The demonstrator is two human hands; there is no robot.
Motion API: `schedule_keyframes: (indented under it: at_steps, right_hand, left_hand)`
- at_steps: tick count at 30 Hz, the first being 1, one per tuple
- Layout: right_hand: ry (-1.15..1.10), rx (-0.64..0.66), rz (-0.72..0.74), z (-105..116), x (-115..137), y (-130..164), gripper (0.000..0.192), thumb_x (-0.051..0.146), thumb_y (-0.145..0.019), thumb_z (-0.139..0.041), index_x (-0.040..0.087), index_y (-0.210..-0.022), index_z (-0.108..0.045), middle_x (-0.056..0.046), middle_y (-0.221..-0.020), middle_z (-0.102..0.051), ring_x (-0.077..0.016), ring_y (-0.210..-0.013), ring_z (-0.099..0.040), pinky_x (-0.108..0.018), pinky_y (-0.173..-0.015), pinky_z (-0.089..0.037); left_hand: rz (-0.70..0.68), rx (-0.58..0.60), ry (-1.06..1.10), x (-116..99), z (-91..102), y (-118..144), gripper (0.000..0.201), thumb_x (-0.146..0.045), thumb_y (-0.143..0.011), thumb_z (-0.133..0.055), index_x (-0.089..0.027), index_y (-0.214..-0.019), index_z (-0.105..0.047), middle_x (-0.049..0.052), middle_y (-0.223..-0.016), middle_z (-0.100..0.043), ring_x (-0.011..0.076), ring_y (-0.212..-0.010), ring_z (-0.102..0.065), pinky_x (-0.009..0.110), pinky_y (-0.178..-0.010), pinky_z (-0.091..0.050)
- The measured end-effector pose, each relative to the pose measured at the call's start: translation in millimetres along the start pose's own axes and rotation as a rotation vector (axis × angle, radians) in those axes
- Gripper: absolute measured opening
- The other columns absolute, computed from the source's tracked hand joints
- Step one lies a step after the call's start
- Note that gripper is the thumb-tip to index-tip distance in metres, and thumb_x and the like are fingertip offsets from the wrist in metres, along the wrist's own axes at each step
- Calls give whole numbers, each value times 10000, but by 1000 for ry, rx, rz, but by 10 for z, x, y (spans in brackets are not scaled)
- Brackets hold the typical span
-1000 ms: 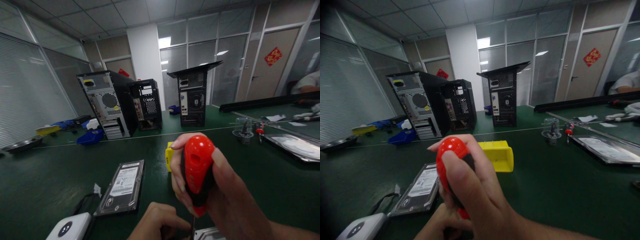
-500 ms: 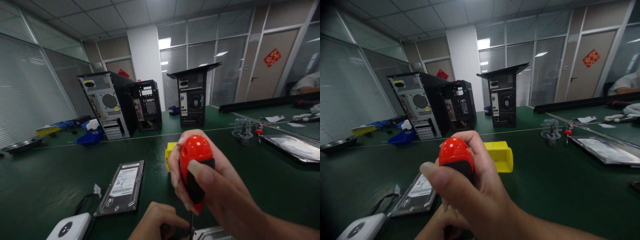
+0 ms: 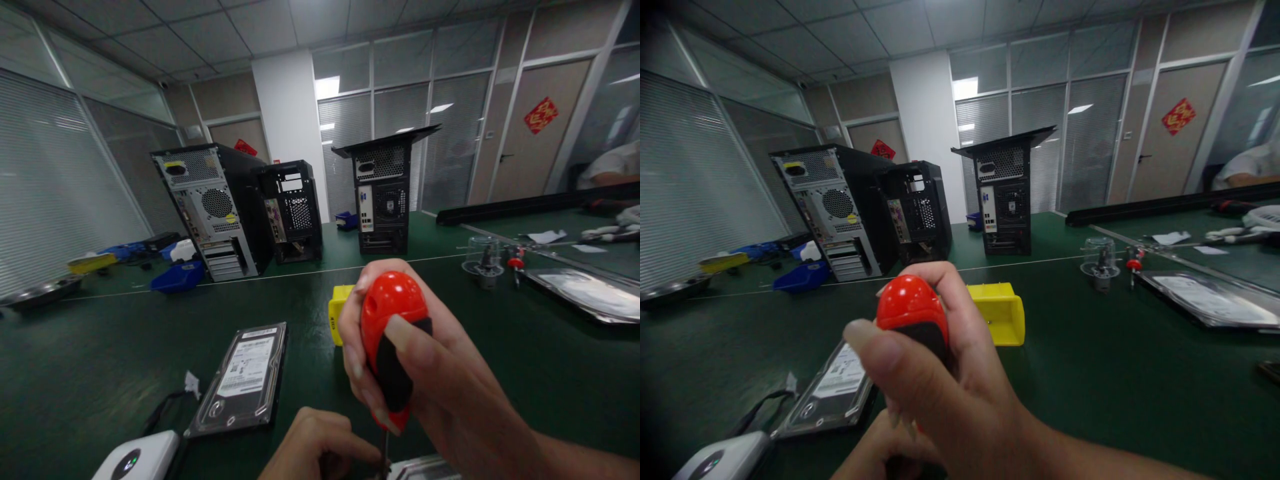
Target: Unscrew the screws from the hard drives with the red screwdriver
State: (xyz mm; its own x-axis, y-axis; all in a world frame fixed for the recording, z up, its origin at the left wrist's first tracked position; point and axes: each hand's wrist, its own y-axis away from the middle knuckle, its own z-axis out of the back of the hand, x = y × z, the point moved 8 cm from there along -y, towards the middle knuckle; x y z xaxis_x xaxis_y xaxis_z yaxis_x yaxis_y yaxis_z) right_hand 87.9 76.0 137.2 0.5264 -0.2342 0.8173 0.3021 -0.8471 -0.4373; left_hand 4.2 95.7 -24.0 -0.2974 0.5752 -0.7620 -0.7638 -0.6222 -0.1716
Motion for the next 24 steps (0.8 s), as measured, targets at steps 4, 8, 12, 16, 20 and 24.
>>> schedule_keyframes:
  at_steps: [4, 8, 12, 16, 20, 24]
  right_hand:
    - [-12, -14, 12, -25, 34, 10, 253, 512, -881, -617, 308, -1007, -538, 47, -727, -513, -60, -499, -410, -154, -432, -349]
    - [-12, -24, -17, -42, 21, 13, 312, 537, -840, -659, 294, -978, -520, 71, -600, -461, -70, -481, -376, -146, -418, -322]
    - [-31, -10, 3, -41, 25, 9, 311, 510, -836, -676, 285, -984, -521, 64, -655, -485, -56, -485, -399, -136, -419, -332]
    - [-58, -9, 3, -26, 15, -6, 304, 491, -834, -688, 280, -982, -528, 56, -707, -499, -40, -490, -402, -130, -428, -340]
    - [-40, -7, -13, -26, 12, 4, 301, 507, -834, -683, 291, -979, -533, 53, -702, -491, -47, -497, -401, -142, -435, -334]
    - [-45, 17, -24, -46, 12, 25, 295, 526, -849, -648, 303, -993, -518, 62, -639, -433, -65, -499, -364, -158, -441, -310]
  left_hand:
    - [-18, -26, 52, -163, 88, 3, 359, -487, -813, -709, -174, -968, -791, 7, -594, -531, 100, -523, -446, 209, -560, -403]
    - [-9, -57, 69, -219, 116, -1, 390, -489, -815, -692, -137, -947, -796, 6, -555, -511, 84, -478, -360, 196, -449, -258]
    - [-86, -126, 35, -208, 101, -25, 489, -604, -853, -604, -156, -880, -797, 5, -537, -512, 75, -444, -322, 202, -429, -217]
    - [-160, -209, -25, -177, 92, -26, 497, -622, -881, -560, -192, -816, -801, 21, -538, -540, 91, -464, -406, 197, -445, -264]
    - [-178, -254, -44, -184, 114, -9, 488, -623, -877, -567, -200, -807, -799, 22, -544, -563, 84, -449, -399, 190, -421, -243]
    - [-193, -317, -10, -183, 140, 0, 510, -645, -835, -608, -171, -775, -785, 24, -550, -579, 82, -445, -414, 188, -414, -251]
